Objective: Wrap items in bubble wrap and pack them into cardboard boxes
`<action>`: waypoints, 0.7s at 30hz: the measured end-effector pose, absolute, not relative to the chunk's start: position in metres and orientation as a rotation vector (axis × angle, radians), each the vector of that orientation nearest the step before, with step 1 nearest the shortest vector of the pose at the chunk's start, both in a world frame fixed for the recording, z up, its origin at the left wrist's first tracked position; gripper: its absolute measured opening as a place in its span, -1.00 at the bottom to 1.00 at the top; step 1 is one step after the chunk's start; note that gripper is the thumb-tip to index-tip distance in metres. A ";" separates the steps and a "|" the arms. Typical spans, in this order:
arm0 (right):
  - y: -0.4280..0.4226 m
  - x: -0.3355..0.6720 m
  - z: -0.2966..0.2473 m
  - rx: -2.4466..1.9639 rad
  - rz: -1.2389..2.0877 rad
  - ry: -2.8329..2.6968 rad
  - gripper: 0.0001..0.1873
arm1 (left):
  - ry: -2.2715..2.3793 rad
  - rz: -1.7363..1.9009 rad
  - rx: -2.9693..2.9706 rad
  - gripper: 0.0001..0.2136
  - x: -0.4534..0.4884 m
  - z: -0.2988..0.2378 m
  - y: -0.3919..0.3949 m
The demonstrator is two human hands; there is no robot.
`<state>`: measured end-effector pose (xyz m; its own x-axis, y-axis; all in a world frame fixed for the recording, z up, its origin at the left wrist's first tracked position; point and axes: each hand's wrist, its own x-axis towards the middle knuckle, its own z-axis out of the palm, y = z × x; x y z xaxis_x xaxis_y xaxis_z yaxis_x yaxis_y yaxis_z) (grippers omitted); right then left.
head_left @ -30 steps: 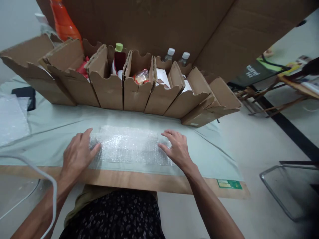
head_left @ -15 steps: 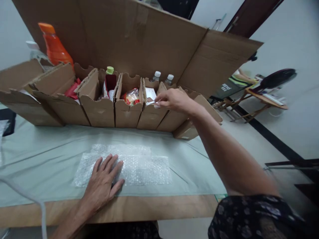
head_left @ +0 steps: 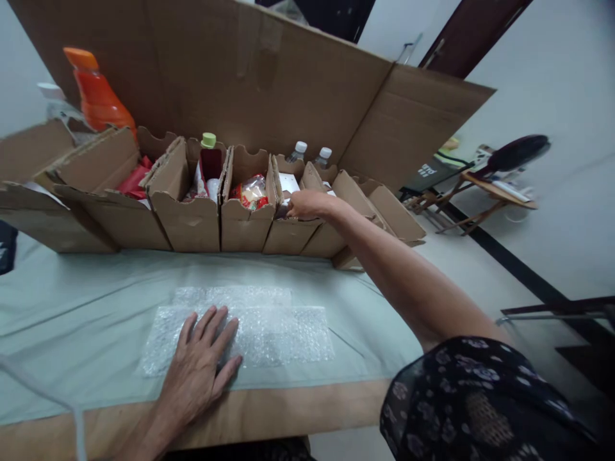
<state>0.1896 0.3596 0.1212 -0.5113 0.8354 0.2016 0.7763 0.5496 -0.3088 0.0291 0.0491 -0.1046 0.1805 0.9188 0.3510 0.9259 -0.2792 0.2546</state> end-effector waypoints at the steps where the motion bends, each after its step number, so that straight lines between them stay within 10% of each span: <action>1: 0.351 0.198 0.134 -1.405 0.208 -2.478 -0.57 | -1.865 -0.709 -2.402 -0.53 0.029 -0.106 0.049; 8: 0.253 0.300 0.183 -1.040 0.402 -1.851 -0.67 | -1.846 -0.998 -2.288 -0.44 0.030 -0.093 0.048; 14: 0.168 0.310 0.060 -0.999 1.557 -1.447 -0.57 | -2.155 -1.667 -2.168 -0.26 0.054 -0.046 0.029; 21: 0.108 0.272 -0.020 -0.889 2.025 -0.924 -0.48 | -2.344 -2.976 -1.781 -0.11 0.068 -0.035 0.028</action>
